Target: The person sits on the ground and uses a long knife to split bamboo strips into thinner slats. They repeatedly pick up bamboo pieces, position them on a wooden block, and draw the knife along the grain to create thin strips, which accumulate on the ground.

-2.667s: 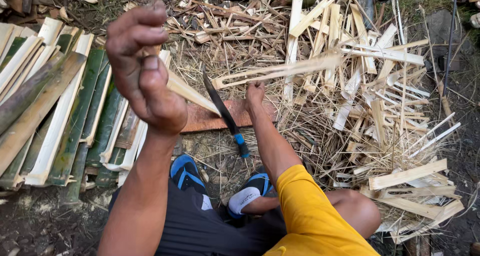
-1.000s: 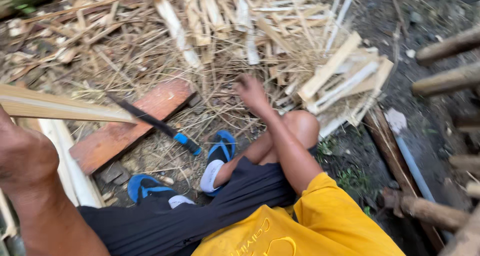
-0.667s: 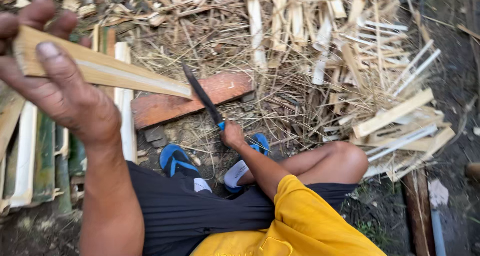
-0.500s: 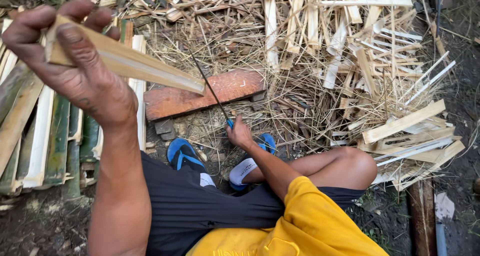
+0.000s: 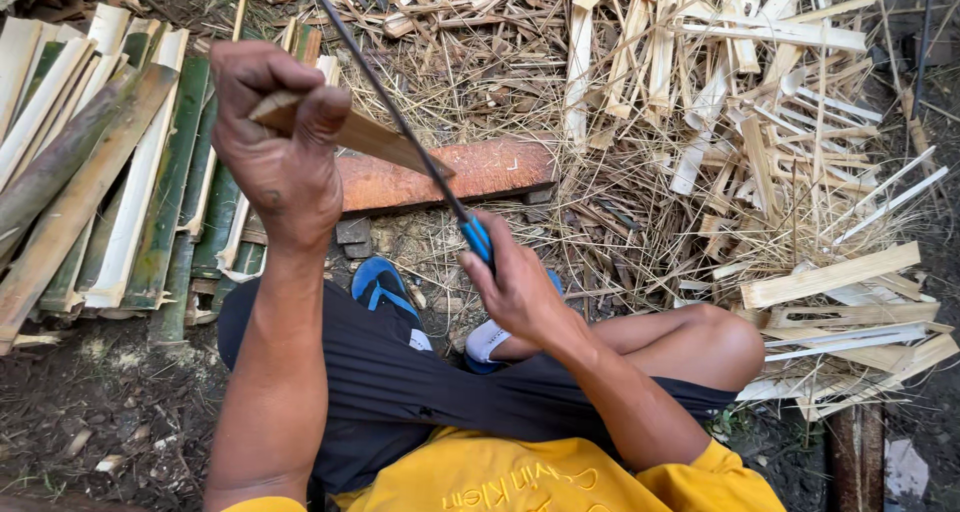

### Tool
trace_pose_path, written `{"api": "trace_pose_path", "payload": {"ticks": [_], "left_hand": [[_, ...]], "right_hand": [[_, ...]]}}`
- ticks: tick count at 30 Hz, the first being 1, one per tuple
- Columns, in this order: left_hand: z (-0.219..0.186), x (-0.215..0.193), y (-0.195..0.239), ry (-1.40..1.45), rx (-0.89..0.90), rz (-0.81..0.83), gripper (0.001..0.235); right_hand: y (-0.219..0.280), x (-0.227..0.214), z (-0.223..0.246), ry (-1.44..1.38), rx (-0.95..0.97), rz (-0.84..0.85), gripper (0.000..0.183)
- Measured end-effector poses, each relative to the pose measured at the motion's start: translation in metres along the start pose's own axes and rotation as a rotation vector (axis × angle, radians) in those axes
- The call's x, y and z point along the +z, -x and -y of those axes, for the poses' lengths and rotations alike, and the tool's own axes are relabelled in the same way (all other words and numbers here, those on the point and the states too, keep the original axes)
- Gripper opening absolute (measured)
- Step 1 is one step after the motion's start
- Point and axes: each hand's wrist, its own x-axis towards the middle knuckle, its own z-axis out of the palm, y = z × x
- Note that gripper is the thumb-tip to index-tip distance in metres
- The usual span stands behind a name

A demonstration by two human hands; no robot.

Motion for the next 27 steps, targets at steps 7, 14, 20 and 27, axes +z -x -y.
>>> {"api": "trace_pose_path", "payload": {"ticks": [7,14,20,27], "left_hand": [[-0.009,-0.010,0.012,-0.095,-0.027,-0.003,0.036],[-0.005,-0.018,0.005,-0.089,-0.026,-0.040,0.040],[0.007,-0.018,-0.007,-0.127,0.026,-0.063,0.040],[0.000,0.008,-0.004,-0.233,0.120,-0.260,0.030]], "right_hand": [[-0.004,-0.013,0.047,-0.045,0.003,0.072,0.022],[-0.035,0.047,-0.068,0.016,0.171,0.048,0.027],[-0.048,0.082,-0.231,0.260,0.344,0.014,0.040],[-0.048,0.052,-0.065,0.082,0.163,0.032,0.029]]}}
